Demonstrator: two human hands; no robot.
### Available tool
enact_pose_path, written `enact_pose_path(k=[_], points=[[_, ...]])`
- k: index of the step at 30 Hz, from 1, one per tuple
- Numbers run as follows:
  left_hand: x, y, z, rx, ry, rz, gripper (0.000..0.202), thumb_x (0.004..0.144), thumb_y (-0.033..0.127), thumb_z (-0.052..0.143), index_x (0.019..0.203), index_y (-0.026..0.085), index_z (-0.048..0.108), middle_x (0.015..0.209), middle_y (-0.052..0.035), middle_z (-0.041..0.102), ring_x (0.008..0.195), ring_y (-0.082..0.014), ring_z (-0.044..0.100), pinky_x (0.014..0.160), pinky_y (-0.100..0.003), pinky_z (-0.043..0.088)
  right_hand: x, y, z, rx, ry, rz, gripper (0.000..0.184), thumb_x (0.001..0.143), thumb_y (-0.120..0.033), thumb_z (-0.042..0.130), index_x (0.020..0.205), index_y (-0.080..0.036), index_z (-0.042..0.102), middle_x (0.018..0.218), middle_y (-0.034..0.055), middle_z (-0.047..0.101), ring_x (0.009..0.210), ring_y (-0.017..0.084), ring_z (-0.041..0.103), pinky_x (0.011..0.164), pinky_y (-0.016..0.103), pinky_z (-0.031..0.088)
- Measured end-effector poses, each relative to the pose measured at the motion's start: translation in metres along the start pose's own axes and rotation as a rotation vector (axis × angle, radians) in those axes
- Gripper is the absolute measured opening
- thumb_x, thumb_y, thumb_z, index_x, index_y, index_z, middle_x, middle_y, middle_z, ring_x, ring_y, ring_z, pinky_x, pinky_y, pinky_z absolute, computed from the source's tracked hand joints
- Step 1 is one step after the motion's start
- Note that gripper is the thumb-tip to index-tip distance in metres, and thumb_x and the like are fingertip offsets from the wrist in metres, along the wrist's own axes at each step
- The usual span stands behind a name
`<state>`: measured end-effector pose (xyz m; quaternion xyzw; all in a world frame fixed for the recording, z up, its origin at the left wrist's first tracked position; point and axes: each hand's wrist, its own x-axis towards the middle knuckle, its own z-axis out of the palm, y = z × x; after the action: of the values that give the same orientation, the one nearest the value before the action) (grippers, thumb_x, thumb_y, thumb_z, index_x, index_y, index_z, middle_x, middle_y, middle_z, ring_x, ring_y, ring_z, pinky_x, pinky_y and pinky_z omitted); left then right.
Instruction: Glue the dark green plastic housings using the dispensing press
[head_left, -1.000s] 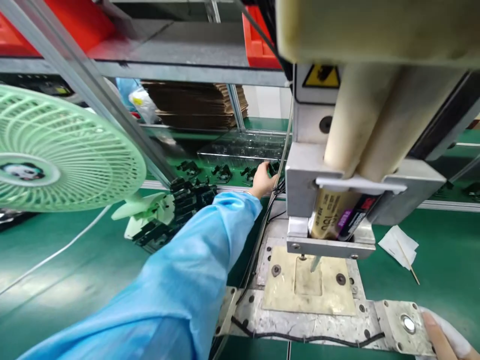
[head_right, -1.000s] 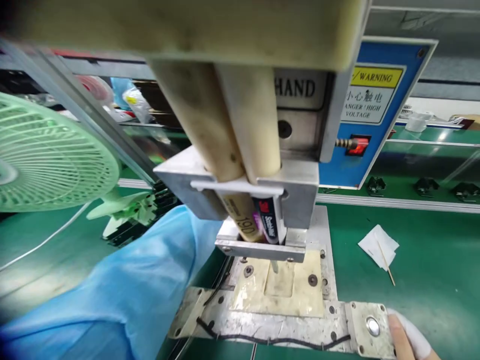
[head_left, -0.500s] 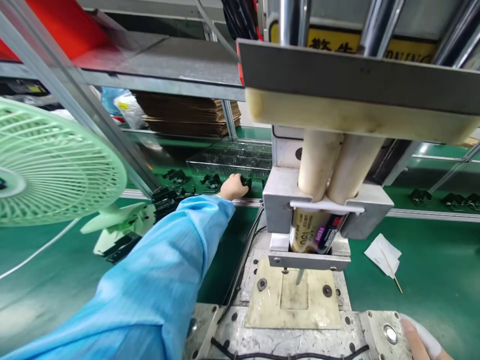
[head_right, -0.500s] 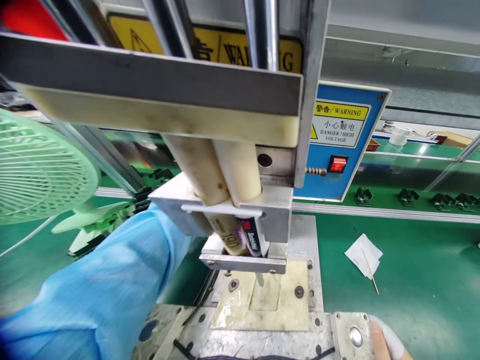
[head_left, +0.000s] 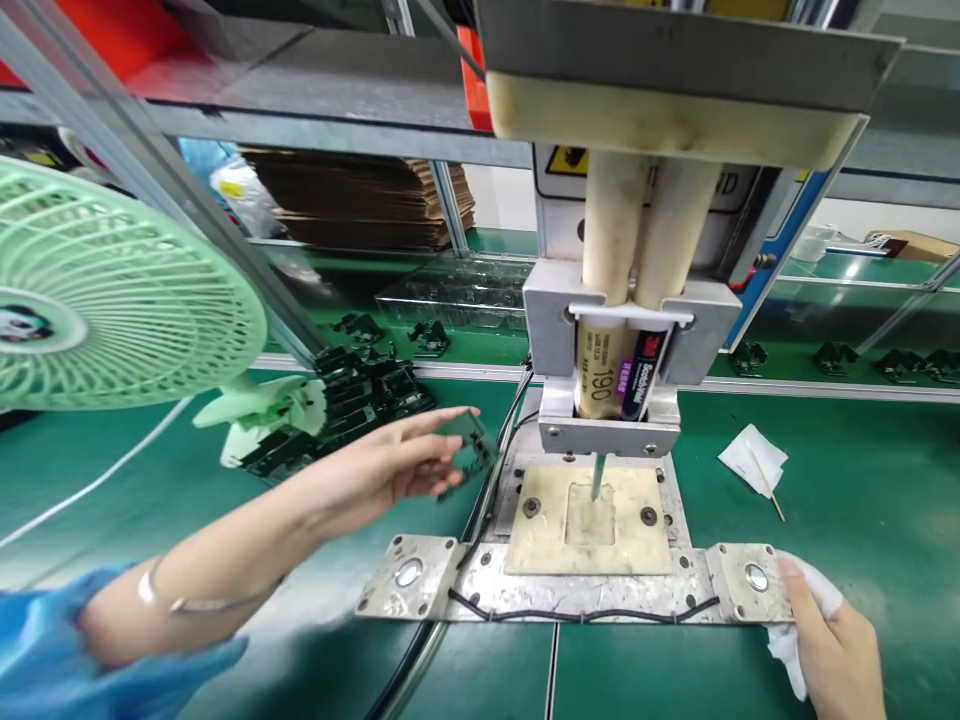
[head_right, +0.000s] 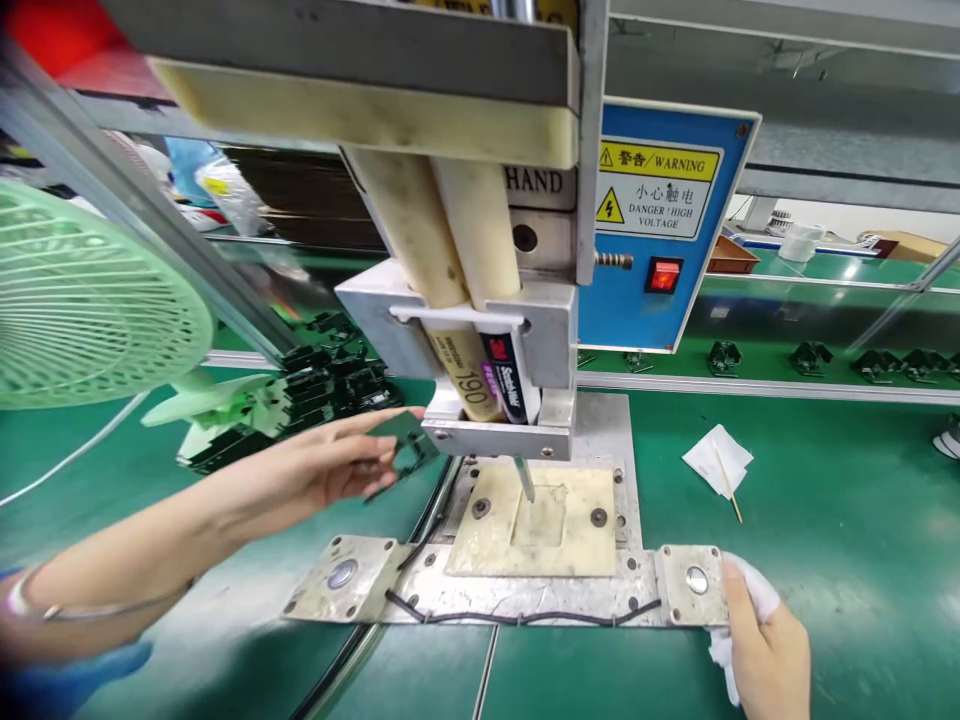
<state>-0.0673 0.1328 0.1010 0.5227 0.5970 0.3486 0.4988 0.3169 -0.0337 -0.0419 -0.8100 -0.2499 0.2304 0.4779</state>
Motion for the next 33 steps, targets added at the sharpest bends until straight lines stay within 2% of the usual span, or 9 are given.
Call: enact_pose_path(k=[3, 7, 9, 12, 14, 18, 23, 28, 33], points=[[-0.031, -0.028, -0.002, -0.259, -0.287, -0.280, 0.066, 0.068, 0.033, 0.081, 0.130, 0.027, 0.058, 0.066, 0.0043, 0.063, 0.057, -0.0120, 0.058, 0.052, -0.022, 0.043, 0.000, -0.002, -0.001, 0.016, 0.007, 0.004, 0.056, 0.076, -0.065, 0.064, 0.092, -0.012, 0.077, 0.058, 0.0031, 0.065, 0.052, 0.019, 0.057, 0.049, 0.027, 0.047], [-0.059, -0.049, 0.018, -0.270, -0.422, -0.263, 0.051, 0.063, 0.028, 0.085, 0.108, 0.026, 0.064, 0.100, -0.0004, 0.068, 0.061, -0.0092, 0.052, 0.055, -0.022, 0.042, 0.012, 0.008, -0.004, 0.003, -0.034, 0.032, 0.058, 0.069, -0.068, 0.068, 0.079, -0.012, 0.075, 0.056, 0.0053, 0.065, 0.052, 0.021, 0.059, 0.047, 0.028, 0.047], [-0.064, -0.050, 0.032, -0.266, -0.509, -0.260, 0.052, 0.062, 0.029, 0.086, 0.108, 0.023, 0.063, 0.105, -0.0020, 0.066, 0.066, -0.0108, 0.054, 0.061, -0.024, 0.045, 0.016, 0.011, -0.005, 0.003, -0.054, 0.017, 0.060, 0.069, -0.069, 0.068, 0.084, -0.012, 0.076, 0.056, 0.0051, 0.065, 0.052, 0.021, 0.059, 0.047, 0.028, 0.047], [-0.065, -0.043, 0.053, -0.257, -0.682, -0.324, 0.060, 0.059, 0.023, 0.089, 0.112, 0.022, 0.061, 0.084, 0.0019, 0.063, 0.071, -0.0126, 0.055, 0.064, -0.023, 0.045, 0.015, 0.009, -0.004, 0.004, -0.067, -0.014, 0.063, 0.073, -0.069, 0.065, 0.093, -0.010, 0.077, 0.055, 0.0043, 0.064, 0.051, 0.021, 0.059, 0.048, 0.028, 0.047], [-0.063, -0.036, 0.066, -0.274, -0.751, -0.355, 0.064, 0.054, 0.018, 0.091, 0.111, 0.021, 0.062, 0.084, 0.0022, 0.063, 0.077, -0.0144, 0.058, 0.065, -0.024, 0.045, 0.012, 0.006, -0.003, 0.013, -0.066, -0.036, 0.065, 0.074, -0.069, 0.063, 0.096, -0.010, 0.077, 0.054, 0.0041, 0.064, 0.051, 0.021, 0.059, 0.048, 0.027, 0.047], [-0.051, -0.023, 0.089, -0.342, -0.723, -0.347, 0.052, 0.053, 0.022, 0.093, 0.097, 0.016, 0.067, 0.101, -0.0046, 0.068, 0.094, -0.0185, 0.063, 0.088, -0.032, 0.049, 0.013, 0.006, -0.003, 0.049, -0.068, -0.053, 0.069, 0.071, -0.071, 0.065, 0.097, -0.009, 0.077, 0.060, 0.0052, 0.066, 0.052, 0.020, 0.060, 0.049, 0.027, 0.048], [-0.025, -0.019, 0.099, -0.279, -0.634, -0.301, 0.051, 0.059, 0.029, 0.093, 0.102, 0.016, 0.069, 0.109, -0.0092, 0.071, 0.110, -0.0262, 0.063, 0.103, -0.040, 0.045, 0.019, 0.011, -0.002, 0.066, -0.085, -0.055, 0.068, 0.069, -0.071, 0.067, 0.096, -0.009, 0.078, 0.067, 0.0074, 0.070, 0.058, 0.023, 0.063, 0.051, 0.028, 0.051], [-0.003, -0.030, 0.101, -0.201, -0.588, -0.069, 0.057, 0.061, 0.030, 0.090, 0.108, 0.018, 0.062, 0.108, -0.0077, 0.067, 0.103, -0.0230, 0.063, 0.098, -0.040, 0.047, 0.019, 0.011, -0.001, 0.075, -0.077, -0.071, 0.064, 0.069, -0.069, 0.068, 0.093, -0.010, 0.079, 0.063, 0.0064, 0.068, 0.061, 0.024, 0.064, 0.053, 0.028, 0.052], [0.005, -0.050, 0.111, 0.078, -0.495, 0.211, 0.062, 0.063, 0.032, 0.085, 0.114, 0.019, 0.052, 0.093, -0.0028, 0.058, 0.088, -0.0202, 0.058, 0.085, -0.039, 0.050, 0.018, 0.010, -0.001, 0.107, -0.074, -0.071, 0.064, 0.069, -0.068, 0.070, 0.092, -0.009, 0.079, 0.068, 0.0082, 0.070, 0.057, 0.022, 0.063, 0.050, 0.028, 0.051]])
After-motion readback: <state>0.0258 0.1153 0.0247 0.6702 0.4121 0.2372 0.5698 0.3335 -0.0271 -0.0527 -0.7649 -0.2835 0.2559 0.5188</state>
